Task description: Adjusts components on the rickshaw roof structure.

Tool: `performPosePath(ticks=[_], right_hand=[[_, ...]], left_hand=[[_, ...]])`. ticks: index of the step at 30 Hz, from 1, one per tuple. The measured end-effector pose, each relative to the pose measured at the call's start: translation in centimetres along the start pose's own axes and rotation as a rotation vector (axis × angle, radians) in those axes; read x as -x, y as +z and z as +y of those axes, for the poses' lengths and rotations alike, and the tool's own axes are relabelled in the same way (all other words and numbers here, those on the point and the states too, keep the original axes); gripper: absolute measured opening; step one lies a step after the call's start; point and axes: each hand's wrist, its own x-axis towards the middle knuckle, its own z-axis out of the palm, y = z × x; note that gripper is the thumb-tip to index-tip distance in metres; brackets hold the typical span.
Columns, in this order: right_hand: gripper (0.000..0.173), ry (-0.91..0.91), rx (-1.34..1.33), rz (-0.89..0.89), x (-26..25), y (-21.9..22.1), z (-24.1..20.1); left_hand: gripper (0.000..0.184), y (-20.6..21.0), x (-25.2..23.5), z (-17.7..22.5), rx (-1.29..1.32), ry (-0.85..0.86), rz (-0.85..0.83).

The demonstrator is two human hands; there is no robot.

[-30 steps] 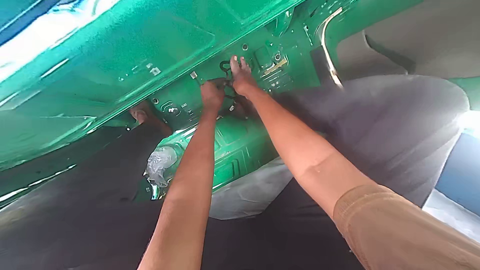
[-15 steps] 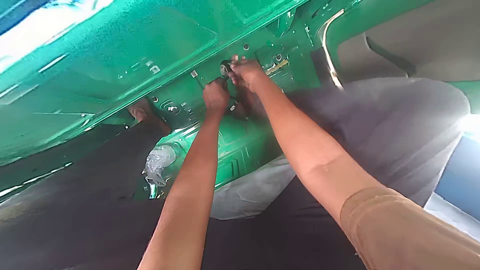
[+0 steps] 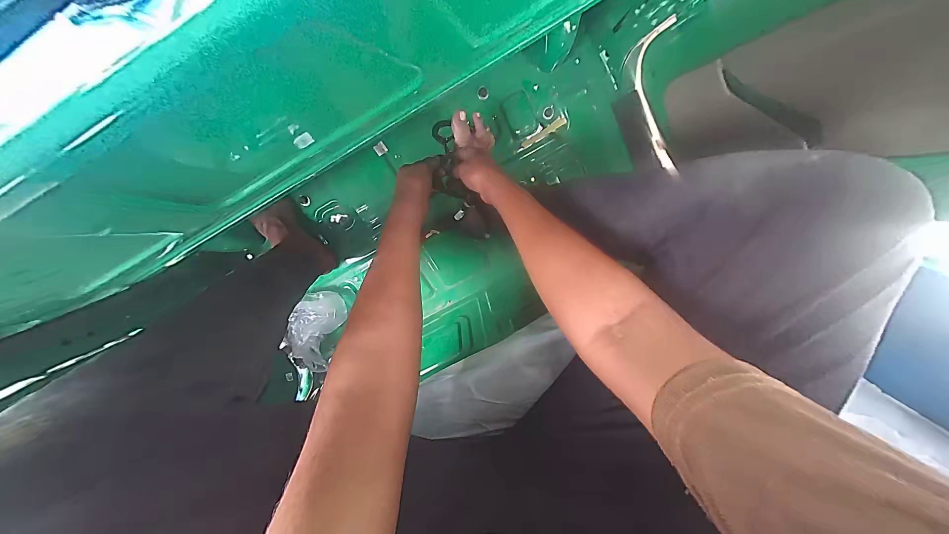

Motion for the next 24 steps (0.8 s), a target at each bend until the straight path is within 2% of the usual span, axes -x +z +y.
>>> performPosePath(ticks=[1, 2, 4, 5, 7, 8, 10, 12, 14, 16, 19, 22, 24], right_hand=[[0.088, 0.012, 0.052, -0.011, -0.1, 0.1, 0.0], [0.089, 0.013, 0.083, -0.011, -0.3, -0.2, -0.2], [0.087, 0.018, 0.151, -0.027, 0.0, -0.8, -0.5], [0.093, 0.018, 0.193, -0.054, -0.1, -1.3, -0.8], [0.099, 0.035, 0.252, -0.114, 0.1, -2.1, -1.2], [0.095, 0.039, 0.268, -0.151, 0.3, -2.8, -1.6], [0.077, 0.076, 0.274, -0.206, 0.8, -4.5, -2.3], [0.054, 0.171, 0.173, -0.2, 0.8, -5.4, -2.2], [0.044, 0.286, 0.0, -0.184, 0.4, -6.0, -1.6], [0.038, 0.307, -0.173, -0.165, 0.0, -6.5, -1.4], [0.032, 0.232, -0.374, -0.188, -0.4, -6.6, -2.9], [0.028, 0.13, -0.331, -0.243, -0.8, -5.8, -4.5], [0.022, 0.096, -0.371, -0.191, -1.0, -5.0, -4.3]], left_hand=[[0.041, -0.1, -0.2, -0.5, -0.033, 0.047, 0.0], [0.045, -0.1, -0.8, -1.0, -0.089, 0.147, 0.022], [0.042, -0.3, -1.4, -1.8, -0.219, 0.355, 0.068], [0.042, -0.5, -1.4, -1.6, -0.313, 0.428, 0.073], [0.04, -0.4, -0.8, -1.3, -0.486, 0.518, 0.087], [0.035, -0.3, -0.4, -1.1, -0.553, 0.54, 0.099], [0.03, 0.2, 0.3, -0.6, -0.653, 0.532, 0.128], [0.03, 0.7, 0.8, -0.5, -0.7, 0.512, 0.174], [0.031, 0.9, 1.1, -0.8, -0.729, 0.522, 0.208], [0.032, 1.0, 1.1, -1.2, -0.753, 0.541, 0.225], [0.032, 0.9, 0.8, -1.4, -0.75, 0.518, 0.231], [0.033, 1.0, 0.9, -0.5, -0.671, 0.493, 0.204], [0.033, 1.1, 1.4, -0.2, -0.605, 0.48, 0.227]])
